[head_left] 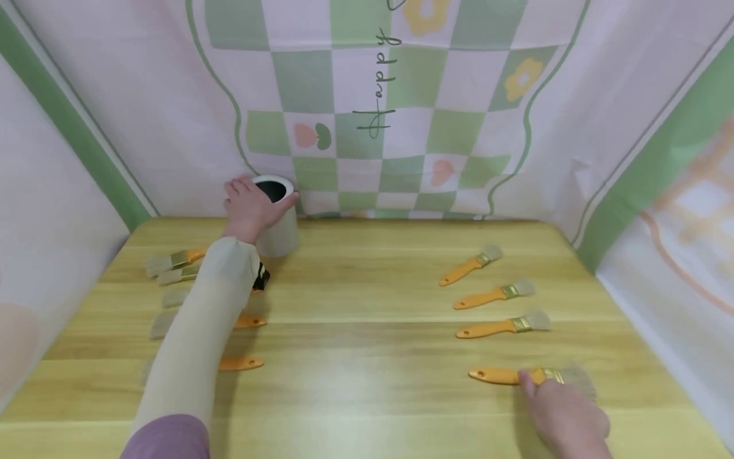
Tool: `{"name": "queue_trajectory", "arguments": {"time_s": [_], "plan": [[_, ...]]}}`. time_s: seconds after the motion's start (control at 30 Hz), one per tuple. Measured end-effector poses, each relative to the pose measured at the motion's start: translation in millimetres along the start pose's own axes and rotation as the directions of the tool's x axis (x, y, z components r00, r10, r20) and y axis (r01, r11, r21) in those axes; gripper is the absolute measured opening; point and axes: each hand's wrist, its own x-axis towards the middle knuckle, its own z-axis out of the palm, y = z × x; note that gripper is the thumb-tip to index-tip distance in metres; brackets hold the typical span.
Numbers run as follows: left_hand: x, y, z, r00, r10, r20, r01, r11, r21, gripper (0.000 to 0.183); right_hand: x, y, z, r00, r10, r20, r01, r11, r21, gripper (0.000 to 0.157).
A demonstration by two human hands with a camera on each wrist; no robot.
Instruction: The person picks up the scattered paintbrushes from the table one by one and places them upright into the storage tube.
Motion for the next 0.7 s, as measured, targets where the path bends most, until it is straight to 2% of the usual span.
{"name": "queue_trajectory", "arguments": {"time_s": [0.07,0.17,0.37,0.57,0.7], "plan": [[0.7,0.8,-0.3,1.000,0.013,0.004,-0.013,1.000,0.018,0.127,2.9,-1.1,0.1,1.000,-0.008,0.022,0.009,1.000,-0.030,0.093],[0.2,2.4,-2.5,0.999,0.034,0.013,-0.034,0.999,0.035,0.127,9.2,-0.3,0.1,1.000,-0.019,0.015,0.019,0.998,-0.058,0.088],[-2.6,8.3,-3.7,0.994,0.100,0.049,-0.103,0.992,0.078,0.119,19.6,4.0,-2.4,0.999,-0.046,0.003,0.046,0.995,-0.093,0.096],[-10.2,18.5,1.2,0.986,0.164,0.044,-0.167,0.983,0.077,0.114,27.8,8.2,-11.4,0.999,-0.039,0.004,0.039,0.996,-0.074,0.104],[-16.2,22.5,6.5,0.981,0.188,0.051,-0.191,0.978,0.082,0.113,32.3,15.4,-18.0,0.999,-0.018,-0.030,0.017,0.999,-0.045,0.094]]}}
